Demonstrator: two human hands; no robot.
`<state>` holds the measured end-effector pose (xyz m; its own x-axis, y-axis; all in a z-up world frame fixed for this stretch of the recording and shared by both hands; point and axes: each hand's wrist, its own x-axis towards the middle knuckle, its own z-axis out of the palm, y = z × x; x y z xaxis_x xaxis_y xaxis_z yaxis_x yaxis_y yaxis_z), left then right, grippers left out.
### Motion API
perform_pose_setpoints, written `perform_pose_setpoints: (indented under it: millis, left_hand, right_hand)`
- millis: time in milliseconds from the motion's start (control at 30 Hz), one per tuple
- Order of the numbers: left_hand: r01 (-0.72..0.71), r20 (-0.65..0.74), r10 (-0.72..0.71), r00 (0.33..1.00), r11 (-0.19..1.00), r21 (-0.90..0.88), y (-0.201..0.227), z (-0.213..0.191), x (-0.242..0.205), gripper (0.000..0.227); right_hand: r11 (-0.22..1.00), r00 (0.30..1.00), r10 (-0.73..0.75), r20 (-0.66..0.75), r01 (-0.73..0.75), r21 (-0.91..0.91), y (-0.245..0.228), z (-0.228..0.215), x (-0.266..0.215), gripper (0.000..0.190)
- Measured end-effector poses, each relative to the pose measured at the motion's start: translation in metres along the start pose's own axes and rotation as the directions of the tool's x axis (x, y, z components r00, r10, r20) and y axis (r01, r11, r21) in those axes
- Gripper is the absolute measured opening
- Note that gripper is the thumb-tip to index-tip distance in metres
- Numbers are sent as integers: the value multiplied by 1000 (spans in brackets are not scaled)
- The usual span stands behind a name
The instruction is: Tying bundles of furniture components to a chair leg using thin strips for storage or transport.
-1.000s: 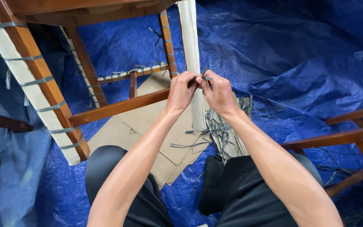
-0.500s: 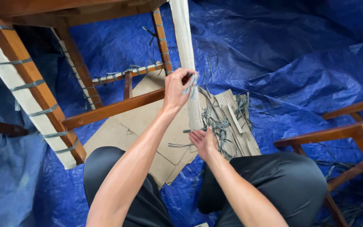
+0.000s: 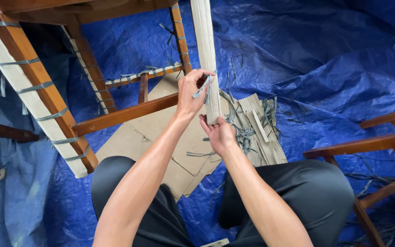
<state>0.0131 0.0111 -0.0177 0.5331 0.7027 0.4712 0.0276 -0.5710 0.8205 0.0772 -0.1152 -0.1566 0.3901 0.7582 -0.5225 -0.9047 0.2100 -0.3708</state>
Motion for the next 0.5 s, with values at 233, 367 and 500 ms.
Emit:
perform_pose_setpoints:
  millis: [233, 367, 500]
  left_hand:
    - [6, 5, -6, 1000, 1000, 15, 5, -3, 2, 9]
    - [5, 21, -5, 1000, 1000, 24, 7, -5, 1, 9]
    - [14, 26, -15, 1000, 999, 35, 12, -7, 3, 9]
  right_hand:
    - [969, 998, 55, -13, -57, -240, -14, 8, -2, 50]
    - [907, 991, -8, -131, -48, -418, -17, 15, -10, 48]
    - [579, 868, -429, -249, 52, -813, -24, 29, -13, 43]
